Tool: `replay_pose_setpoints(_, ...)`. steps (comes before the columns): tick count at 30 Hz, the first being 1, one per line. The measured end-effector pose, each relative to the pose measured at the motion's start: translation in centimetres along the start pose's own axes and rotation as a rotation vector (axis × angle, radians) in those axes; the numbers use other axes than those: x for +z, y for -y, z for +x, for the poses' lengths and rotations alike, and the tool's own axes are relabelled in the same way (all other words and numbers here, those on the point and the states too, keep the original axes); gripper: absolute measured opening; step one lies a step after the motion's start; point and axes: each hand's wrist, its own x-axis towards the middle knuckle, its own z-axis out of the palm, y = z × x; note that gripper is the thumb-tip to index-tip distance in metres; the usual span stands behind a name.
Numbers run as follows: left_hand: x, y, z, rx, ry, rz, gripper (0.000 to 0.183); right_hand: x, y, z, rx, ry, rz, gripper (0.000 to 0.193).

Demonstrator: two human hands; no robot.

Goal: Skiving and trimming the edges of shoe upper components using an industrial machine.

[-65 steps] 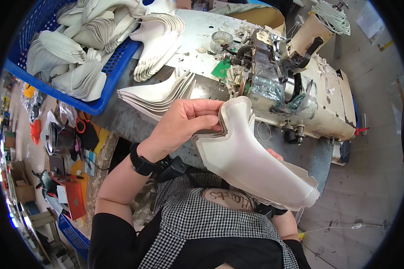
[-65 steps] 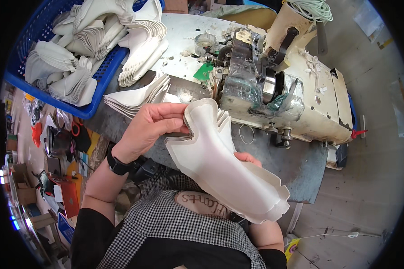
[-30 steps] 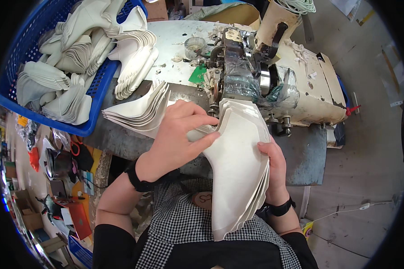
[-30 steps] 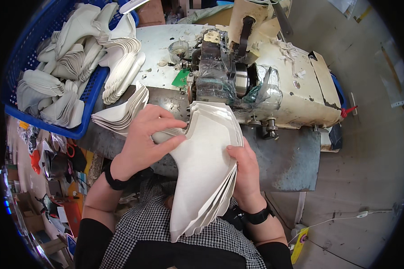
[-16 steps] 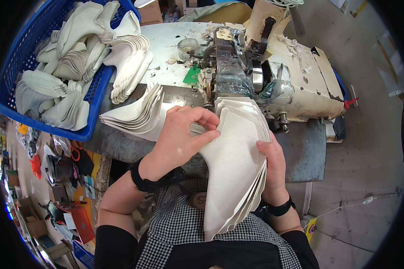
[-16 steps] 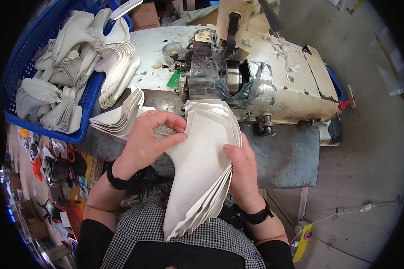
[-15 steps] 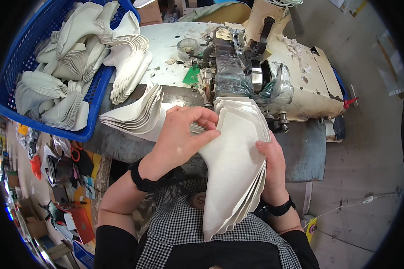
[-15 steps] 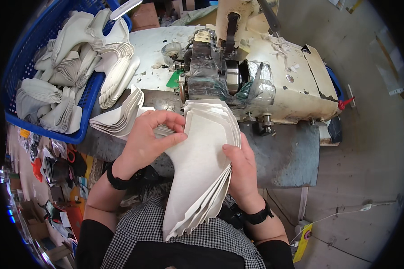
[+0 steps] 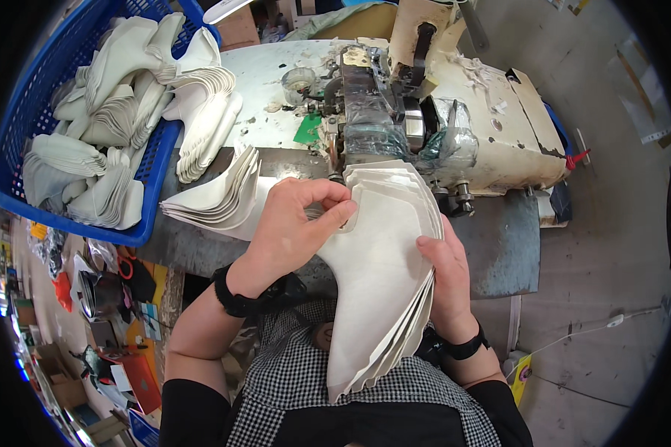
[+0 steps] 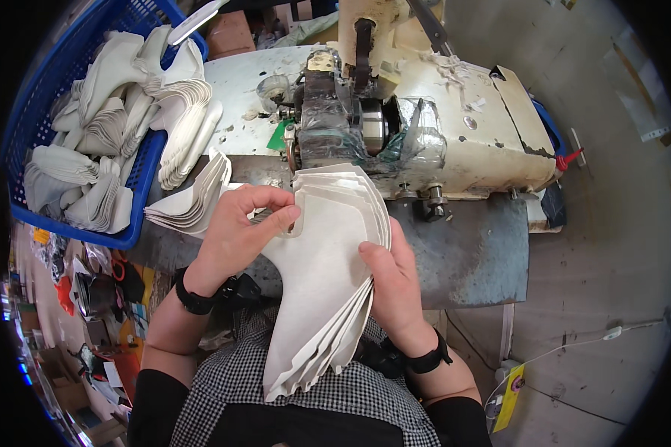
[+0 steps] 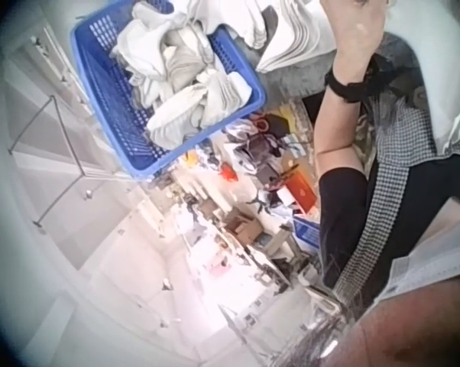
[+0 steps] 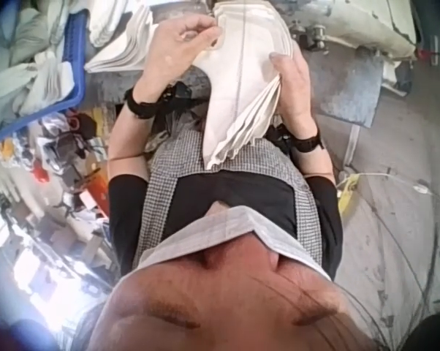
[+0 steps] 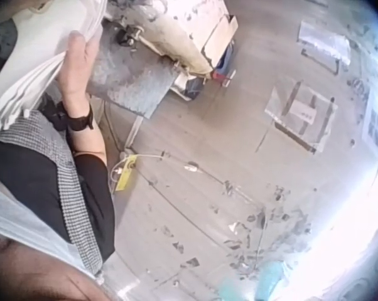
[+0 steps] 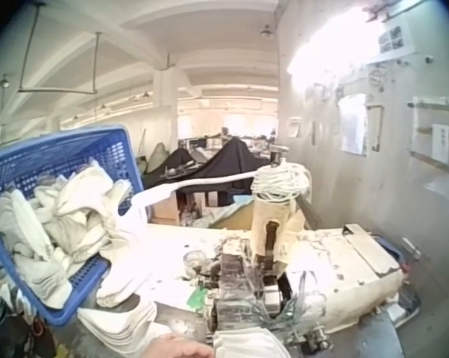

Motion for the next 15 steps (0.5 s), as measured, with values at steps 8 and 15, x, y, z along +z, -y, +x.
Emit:
replay_pose_setpoints(8, 0.3, -0.3, -0.1, 0.072, -0.044, 0.072, 0.021, -1.2, 0.6, -0.6, -0.080, -0.045, -0.043, 0.040)
replay_pose_setpoints(15, -3.2, 0.9, -1.8, 0.181, -0.171, 0.279, 0.027, -7.6, 2.4, -5.1, -0.424, -0.491, -0.105, 0.041)
